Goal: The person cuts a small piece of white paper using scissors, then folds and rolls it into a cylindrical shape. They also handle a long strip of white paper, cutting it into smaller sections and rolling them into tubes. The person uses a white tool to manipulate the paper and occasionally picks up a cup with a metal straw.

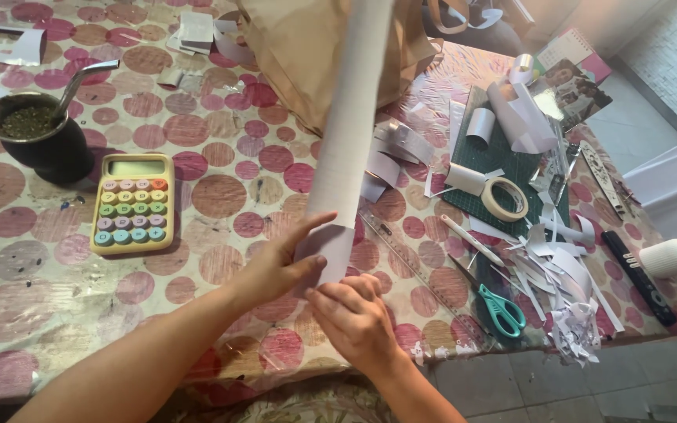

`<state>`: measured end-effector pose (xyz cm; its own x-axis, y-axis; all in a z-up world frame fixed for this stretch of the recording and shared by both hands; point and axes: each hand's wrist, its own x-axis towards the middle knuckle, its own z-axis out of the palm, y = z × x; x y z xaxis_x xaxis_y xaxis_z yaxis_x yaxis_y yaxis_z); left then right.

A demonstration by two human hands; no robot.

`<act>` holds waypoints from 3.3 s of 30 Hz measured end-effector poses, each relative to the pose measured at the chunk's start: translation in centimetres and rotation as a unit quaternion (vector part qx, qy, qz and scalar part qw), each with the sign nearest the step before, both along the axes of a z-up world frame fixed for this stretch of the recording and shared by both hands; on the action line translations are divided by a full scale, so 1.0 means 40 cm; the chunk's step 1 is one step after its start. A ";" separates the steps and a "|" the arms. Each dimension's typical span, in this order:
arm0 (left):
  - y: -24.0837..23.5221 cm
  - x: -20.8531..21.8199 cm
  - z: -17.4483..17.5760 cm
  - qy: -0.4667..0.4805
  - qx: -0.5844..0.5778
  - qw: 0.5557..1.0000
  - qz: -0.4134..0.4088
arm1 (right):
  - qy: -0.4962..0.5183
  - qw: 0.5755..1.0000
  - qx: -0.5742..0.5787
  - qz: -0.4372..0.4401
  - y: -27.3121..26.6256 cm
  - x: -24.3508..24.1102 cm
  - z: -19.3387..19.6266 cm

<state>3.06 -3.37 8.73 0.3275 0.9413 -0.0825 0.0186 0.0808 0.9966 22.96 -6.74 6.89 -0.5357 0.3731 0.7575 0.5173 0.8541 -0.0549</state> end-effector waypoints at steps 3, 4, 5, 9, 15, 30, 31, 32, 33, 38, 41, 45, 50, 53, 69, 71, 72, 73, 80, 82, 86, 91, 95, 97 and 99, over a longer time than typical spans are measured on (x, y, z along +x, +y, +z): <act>-0.001 -0.001 0.000 0.034 0.076 0.996 0.012 | 0.065 0.991 -0.104 0.052 0.014 0.010 -0.006; -0.001 -0.002 -0.006 -0.014 0.102 0.995 0.007 | 0.135 0.979 -0.147 0.031 0.021 0.010 0.017; -0.001 0.001 -0.013 -0.065 0.128 0.990 0.003 | 0.201 0.961 -0.189 0.011 0.029 0.013 0.042; -0.017 0.016 -0.018 -0.088 0.145 0.986 0.002 | 0.374 0.845 -0.381 -0.013 0.049 0.031 0.054; -0.007 0.014 -0.045 -0.138 0.146 0.979 -0.020 | 0.444 0.742 -0.500 0.046 0.062 0.026 0.060; 0.002 0.006 -0.061 -0.015 0.266 0.964 -0.020 | 0.443 0.756 -0.479 0.050 0.081 0.028 0.046; -0.001 0.006 -0.052 -0.014 0.255 0.967 -0.021 | 0.448 0.752 -0.480 0.050 0.077 0.026 0.050; -0.004 0.006 -0.043 -0.013 0.244 0.970 -0.023 | 0.454 0.748 -0.481 0.049 0.074 0.025 0.053; -0.004 0.007 -0.047 -0.013 0.243 0.970 -0.023 | 0.454 0.748 -0.481 0.048 0.075 0.026 0.049; -0.005 0.006 -0.040 -0.017 0.218 0.976 -0.020 | 0.467 0.733 -0.492 0.052 0.087 0.032 0.035; -0.006 0.008 -0.040 -0.015 0.231 0.973 -0.016 | 0.468 0.729 -0.496 0.058 0.091 0.033 0.030; -0.003 0.014 -0.074 -0.012 0.237 0.971 -0.007 | 0.469 0.728 -0.497 0.056 0.093 0.033 0.030; -0.012 0.015 -0.085 -0.018 0.217 0.976 -0.015 | 0.471 0.724 -0.501 0.051 0.089 0.028 0.037; -0.009 0.016 -0.085 -0.025 0.206 0.978 -0.016 | 0.469 0.726 -0.501 0.048 0.090 0.031 0.031; -0.025 0.007 -0.052 -0.046 0.174 0.983 -0.025 | 0.434 0.740 -0.511 0.054 0.082 0.092 0.038; -0.024 0.006 -0.054 -0.063 0.168 0.983 -0.028 | 0.395 0.778 -0.489 0.013 0.067 0.134 0.062; -0.011 0.003 -0.074 -0.064 0.171 0.983 -0.029 | 0.394 0.780 -0.486 0.014 0.067 0.152 0.075; -0.001 0.004 -0.096 -0.080 0.166 0.982 -0.034 | 0.367 0.834 -0.409 -0.043 0.064 0.174 0.089; 0.009 0.009 -0.123 -0.118 0.150 0.981 -0.049 | 0.207 0.893 -0.281 -0.285 0.122 0.553 0.065; 0.010 0.008 -0.100 -0.114 0.154 0.980 -0.047 | 0.161 0.890 -0.268 -0.330 0.108 0.601 0.085; -0.014 0.006 -0.030 -0.075 0.151 0.986 0.008 | 0.005 0.861 -0.277 -0.427 0.067 0.652 0.107; -0.008 -0.001 -0.036 -0.017 0.114 0.993 0.013 | -0.081 0.815 -0.337 -0.464 0.058 0.717 0.090; -0.017 -0.006 -0.024 0.019 0.054 0.998 0.018 | -0.120 0.802 -0.392 -0.435 0.044 0.692 0.097; 0.003 0.000 -0.064 -0.020 0.086 0.996 0.002 | -0.146 0.794 -0.398 -0.435 0.079 0.755 0.026; 0.002 -0.006 -0.048 -0.058 0.119 0.991 -0.008 | -0.174 0.789 -0.403 -0.431 0.099 0.746 0.019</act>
